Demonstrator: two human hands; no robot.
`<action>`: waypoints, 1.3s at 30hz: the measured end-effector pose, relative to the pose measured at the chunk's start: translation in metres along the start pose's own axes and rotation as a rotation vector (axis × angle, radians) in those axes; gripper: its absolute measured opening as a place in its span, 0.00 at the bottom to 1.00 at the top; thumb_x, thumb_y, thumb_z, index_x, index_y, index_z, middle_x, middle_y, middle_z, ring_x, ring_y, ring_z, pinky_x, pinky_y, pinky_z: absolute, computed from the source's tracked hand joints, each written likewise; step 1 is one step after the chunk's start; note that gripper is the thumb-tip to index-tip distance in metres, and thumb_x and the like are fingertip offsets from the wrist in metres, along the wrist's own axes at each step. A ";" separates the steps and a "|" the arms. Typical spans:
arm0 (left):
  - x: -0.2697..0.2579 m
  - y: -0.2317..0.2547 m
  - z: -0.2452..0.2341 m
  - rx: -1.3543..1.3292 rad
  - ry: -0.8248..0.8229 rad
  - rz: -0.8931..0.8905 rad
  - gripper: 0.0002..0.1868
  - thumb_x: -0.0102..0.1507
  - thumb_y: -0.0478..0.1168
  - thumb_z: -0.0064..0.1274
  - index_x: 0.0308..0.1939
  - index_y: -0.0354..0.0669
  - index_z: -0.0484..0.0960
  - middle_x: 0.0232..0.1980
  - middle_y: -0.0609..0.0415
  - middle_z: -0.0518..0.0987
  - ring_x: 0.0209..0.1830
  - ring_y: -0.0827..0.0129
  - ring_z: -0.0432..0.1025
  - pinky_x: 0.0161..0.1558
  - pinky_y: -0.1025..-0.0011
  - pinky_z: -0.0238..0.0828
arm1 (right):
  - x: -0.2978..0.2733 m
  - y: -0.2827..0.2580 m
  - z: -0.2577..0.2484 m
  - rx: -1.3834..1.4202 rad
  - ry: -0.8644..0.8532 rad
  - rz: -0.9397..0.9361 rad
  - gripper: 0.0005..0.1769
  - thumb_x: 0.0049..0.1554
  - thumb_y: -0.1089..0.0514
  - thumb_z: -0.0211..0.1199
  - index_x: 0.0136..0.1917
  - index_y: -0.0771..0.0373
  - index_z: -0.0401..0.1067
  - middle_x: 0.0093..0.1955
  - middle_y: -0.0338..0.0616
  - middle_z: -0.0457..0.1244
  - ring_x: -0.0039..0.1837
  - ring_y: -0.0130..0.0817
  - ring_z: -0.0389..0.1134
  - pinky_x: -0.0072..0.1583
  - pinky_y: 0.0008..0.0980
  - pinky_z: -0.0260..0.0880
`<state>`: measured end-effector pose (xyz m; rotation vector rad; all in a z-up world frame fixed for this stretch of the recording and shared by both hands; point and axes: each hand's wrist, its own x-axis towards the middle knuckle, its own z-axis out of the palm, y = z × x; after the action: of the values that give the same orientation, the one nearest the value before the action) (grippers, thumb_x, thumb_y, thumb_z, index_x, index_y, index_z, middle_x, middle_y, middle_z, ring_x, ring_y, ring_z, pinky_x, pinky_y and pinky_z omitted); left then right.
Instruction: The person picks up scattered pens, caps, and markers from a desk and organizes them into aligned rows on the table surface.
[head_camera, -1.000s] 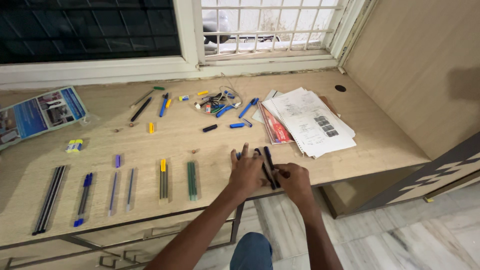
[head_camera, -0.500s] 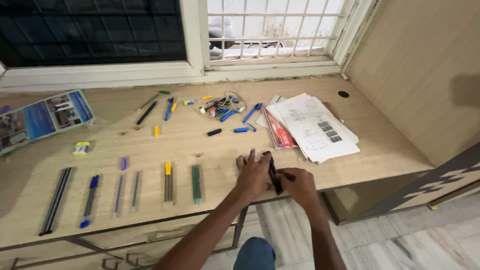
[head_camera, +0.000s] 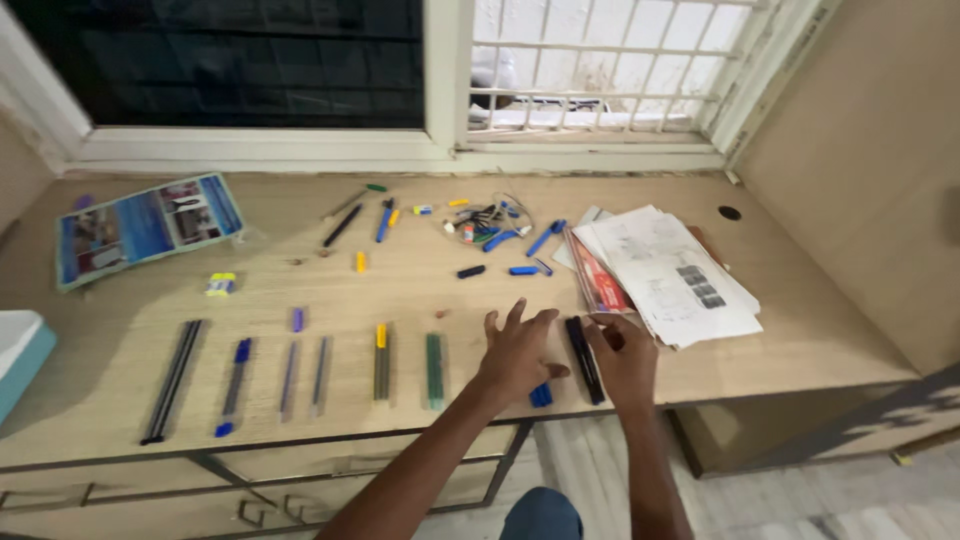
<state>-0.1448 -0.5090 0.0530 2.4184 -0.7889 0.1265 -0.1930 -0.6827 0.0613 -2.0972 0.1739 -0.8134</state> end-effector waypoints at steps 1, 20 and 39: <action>-0.004 -0.002 -0.007 -0.017 0.031 -0.009 0.47 0.53 0.56 0.69 0.70 0.46 0.65 0.68 0.45 0.71 0.78 0.51 0.50 0.69 0.33 0.35 | -0.002 -0.005 0.010 0.173 0.003 0.036 0.11 0.58 0.56 0.66 0.50 0.65 0.80 0.32 0.35 0.66 0.34 0.22 0.62 0.38 0.28 0.62; -0.084 -0.102 -0.114 -0.118 0.305 -0.191 0.28 0.58 0.51 0.63 0.60 0.52 0.74 0.58 0.57 0.79 0.66 0.64 0.67 0.64 0.47 0.46 | 0.046 -0.041 0.180 0.140 -0.355 -0.046 0.12 0.53 0.58 0.69 0.51 0.58 0.79 0.43 0.38 0.70 0.41 0.28 0.70 0.42 0.31 0.69; -0.008 -0.163 -0.081 0.279 0.130 -0.125 0.24 0.70 0.51 0.43 0.64 0.39 0.69 0.48 0.42 0.83 0.74 0.52 0.60 0.70 0.32 0.41 | 0.089 -0.053 0.191 -0.469 -0.470 -0.198 0.14 0.50 0.55 0.69 0.51 0.48 0.82 0.56 0.42 0.70 0.58 0.46 0.71 0.57 0.46 0.72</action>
<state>-0.0519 -0.3529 0.0358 2.6812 -0.5919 0.3618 -0.0164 -0.5568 0.0649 -2.7201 -0.1116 -0.3877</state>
